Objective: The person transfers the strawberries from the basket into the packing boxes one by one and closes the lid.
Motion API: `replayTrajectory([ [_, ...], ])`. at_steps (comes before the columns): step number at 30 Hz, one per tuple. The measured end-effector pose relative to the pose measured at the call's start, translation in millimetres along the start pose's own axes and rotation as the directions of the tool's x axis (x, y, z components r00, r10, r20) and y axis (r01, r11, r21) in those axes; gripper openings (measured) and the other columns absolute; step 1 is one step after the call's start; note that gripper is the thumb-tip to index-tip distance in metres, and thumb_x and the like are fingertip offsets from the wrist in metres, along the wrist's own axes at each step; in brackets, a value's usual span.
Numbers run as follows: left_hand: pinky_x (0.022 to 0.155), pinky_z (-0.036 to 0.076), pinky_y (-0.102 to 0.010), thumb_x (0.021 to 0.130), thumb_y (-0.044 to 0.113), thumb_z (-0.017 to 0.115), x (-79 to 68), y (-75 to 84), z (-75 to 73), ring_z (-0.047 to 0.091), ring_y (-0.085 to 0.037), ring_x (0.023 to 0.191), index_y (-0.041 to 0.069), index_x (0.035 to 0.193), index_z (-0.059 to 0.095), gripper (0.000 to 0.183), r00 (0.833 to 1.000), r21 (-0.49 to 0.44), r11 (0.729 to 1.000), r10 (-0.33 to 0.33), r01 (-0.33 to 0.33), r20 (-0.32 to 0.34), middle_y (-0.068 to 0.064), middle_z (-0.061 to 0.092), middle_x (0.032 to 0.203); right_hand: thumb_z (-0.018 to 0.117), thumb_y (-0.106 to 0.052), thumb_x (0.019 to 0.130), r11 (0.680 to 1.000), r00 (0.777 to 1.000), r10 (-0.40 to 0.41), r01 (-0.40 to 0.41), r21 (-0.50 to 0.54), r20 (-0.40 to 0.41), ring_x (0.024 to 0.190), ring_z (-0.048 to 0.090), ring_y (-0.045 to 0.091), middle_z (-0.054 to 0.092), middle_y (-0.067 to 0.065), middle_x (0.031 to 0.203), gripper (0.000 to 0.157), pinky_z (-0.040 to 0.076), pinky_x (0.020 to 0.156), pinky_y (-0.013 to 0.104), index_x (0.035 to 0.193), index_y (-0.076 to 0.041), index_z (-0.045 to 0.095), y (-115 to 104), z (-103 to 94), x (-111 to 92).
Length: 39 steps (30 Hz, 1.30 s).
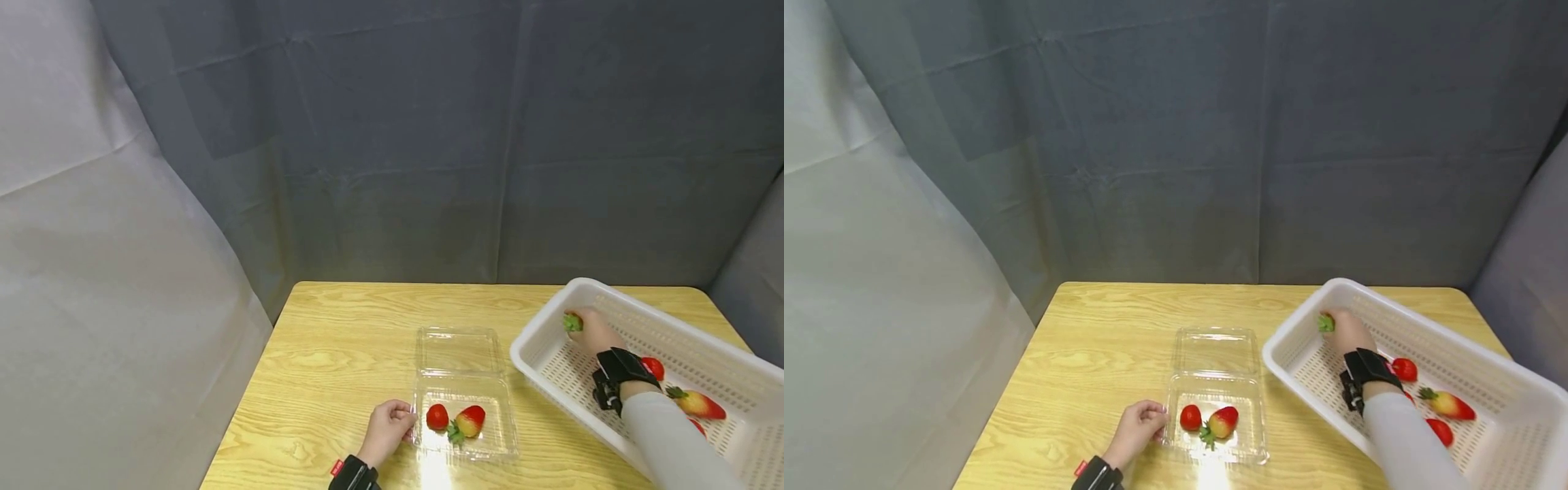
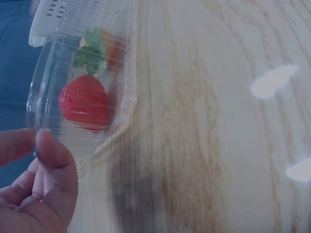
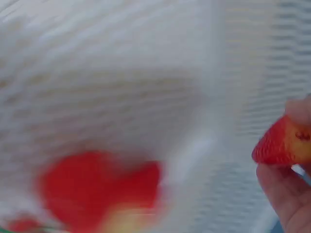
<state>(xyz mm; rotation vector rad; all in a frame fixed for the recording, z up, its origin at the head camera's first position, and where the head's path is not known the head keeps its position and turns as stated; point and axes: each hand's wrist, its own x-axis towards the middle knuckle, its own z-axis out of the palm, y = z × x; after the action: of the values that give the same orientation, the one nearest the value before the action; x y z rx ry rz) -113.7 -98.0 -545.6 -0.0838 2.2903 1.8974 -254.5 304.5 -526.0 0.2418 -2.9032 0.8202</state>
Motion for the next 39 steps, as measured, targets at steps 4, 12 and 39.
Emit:
replayTrajectory([
  [4, 0.053, 0.056, -0.044, 0.079, -0.004, 0.061, -6.1, 13.5, -1.8, 0.053, -0.01, 0.051, -0.014, 0.088, 0.056, 0.015, 1.0, -0.004, 1.0, 0.005, -0.005, 0.001, -0.005, 0.056, 0.066, 0.063, 0.006, 0.076, 0.988, 0.983, -0.106, 0.121, 0.094, -0.148, 0.095, 0.049, 0.045, 0.047, 0.031, 0.115, 0.044, 0.045, 0.074, 0.054, 0.118, 0.007, 0.05, -58, -34.1, 9],
  [12, 0.054, 0.054, -0.05, 0.078, -0.004, 0.061, -3.5, 5.6, 0.2, 0.054, -0.012, 0.052, -0.014, 0.088, 0.057, 0.015, 1.0, -0.012, 1.0, 0.001, -0.002, -0.01, -0.006, 0.057, 0.067, 0.067, 0.007, 0.074, 0.859, 0.881, -0.469, 0.47, 0.204, -0.057, 0.095, 0.057, 0.025, 0.057, 0.014, 0.111, 0.044, 0.054, 0.073, 0.036, 0.116, -0.003, 0.057, -173, -45.3, 3],
  [39, 0.053, 0.056, -0.044, 0.079, -0.004, 0.061, -2.2, 6.8, -1.1, 0.054, -0.012, 0.053, -0.015, 0.09, 0.056, 0.016, 1.0, -0.035, 0.999, 0.01, -0.01, 0.0, -0.01, 0.059, 0.069, 0.08, -0.009, 0.059, 0.859, 0.705, -0.429, 0.513, 0.012, 0.565, 0.065, 0.05, 0.008, 0.057, -0.004, 0.072, 0.029, 0.045, 0.059, 0.021, 0.081, -0.009, 0.061, -193, 101.7, -44],
])
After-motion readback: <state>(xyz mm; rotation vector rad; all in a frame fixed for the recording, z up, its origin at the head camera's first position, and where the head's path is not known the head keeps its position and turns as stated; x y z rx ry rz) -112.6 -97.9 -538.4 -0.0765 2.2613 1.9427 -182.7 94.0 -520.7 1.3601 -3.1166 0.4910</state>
